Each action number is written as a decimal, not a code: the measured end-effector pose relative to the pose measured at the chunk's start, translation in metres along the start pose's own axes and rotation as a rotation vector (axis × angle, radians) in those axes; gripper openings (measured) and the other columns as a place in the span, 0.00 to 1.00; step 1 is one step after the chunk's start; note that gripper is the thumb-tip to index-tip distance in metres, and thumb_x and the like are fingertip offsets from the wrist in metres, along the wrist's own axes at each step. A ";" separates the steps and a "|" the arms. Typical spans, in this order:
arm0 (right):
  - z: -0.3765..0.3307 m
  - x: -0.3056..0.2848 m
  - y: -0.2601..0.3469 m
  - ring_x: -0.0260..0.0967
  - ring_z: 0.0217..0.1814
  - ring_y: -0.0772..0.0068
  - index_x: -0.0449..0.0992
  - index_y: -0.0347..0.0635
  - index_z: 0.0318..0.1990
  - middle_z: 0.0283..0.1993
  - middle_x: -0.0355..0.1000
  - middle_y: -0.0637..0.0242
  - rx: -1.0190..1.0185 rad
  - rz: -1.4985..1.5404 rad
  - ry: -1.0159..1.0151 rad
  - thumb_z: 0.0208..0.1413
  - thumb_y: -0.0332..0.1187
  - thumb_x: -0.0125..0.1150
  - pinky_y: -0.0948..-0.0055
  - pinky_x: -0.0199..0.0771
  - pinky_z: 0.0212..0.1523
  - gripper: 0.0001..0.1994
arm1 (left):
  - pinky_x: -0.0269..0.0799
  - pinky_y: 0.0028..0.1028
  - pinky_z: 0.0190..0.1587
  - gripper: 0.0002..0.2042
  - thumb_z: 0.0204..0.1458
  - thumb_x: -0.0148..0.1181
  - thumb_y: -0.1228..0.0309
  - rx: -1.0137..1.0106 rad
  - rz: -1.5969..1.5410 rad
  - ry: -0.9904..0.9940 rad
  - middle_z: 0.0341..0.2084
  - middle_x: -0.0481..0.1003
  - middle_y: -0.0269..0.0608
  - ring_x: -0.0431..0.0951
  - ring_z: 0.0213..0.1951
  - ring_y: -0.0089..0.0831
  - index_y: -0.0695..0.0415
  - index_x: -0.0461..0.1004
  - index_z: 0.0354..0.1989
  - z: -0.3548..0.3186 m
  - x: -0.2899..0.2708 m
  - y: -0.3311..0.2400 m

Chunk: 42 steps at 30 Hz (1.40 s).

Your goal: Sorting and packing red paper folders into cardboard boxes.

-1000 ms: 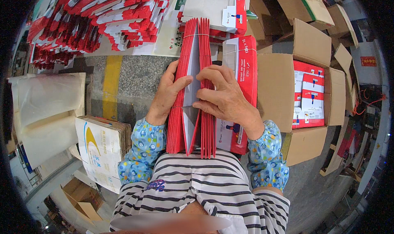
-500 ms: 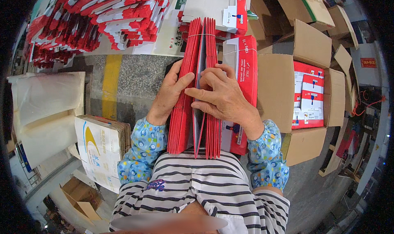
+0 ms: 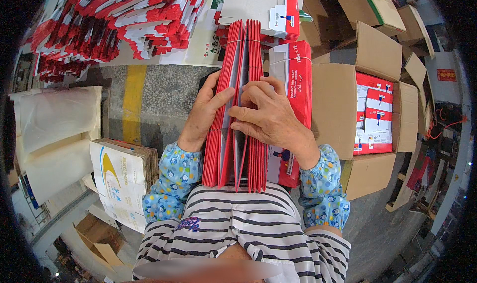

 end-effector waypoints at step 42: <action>-0.003 0.001 -0.007 0.64 0.58 0.58 0.76 0.46 0.32 0.36 0.69 0.68 0.020 0.019 -0.016 0.47 0.43 0.69 0.51 0.57 0.60 0.13 | 0.67 0.27 0.54 0.29 0.52 0.64 0.69 0.022 0.052 0.018 0.50 0.72 0.42 0.72 0.50 0.26 0.63 0.62 0.62 0.007 -0.010 0.002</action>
Point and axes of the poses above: each hand's wrist, its own z-axis towards the middle knuckle, its own x-axis out of the palm, y = z × x, the point moved 3 cm from there along z, towards the middle knuckle
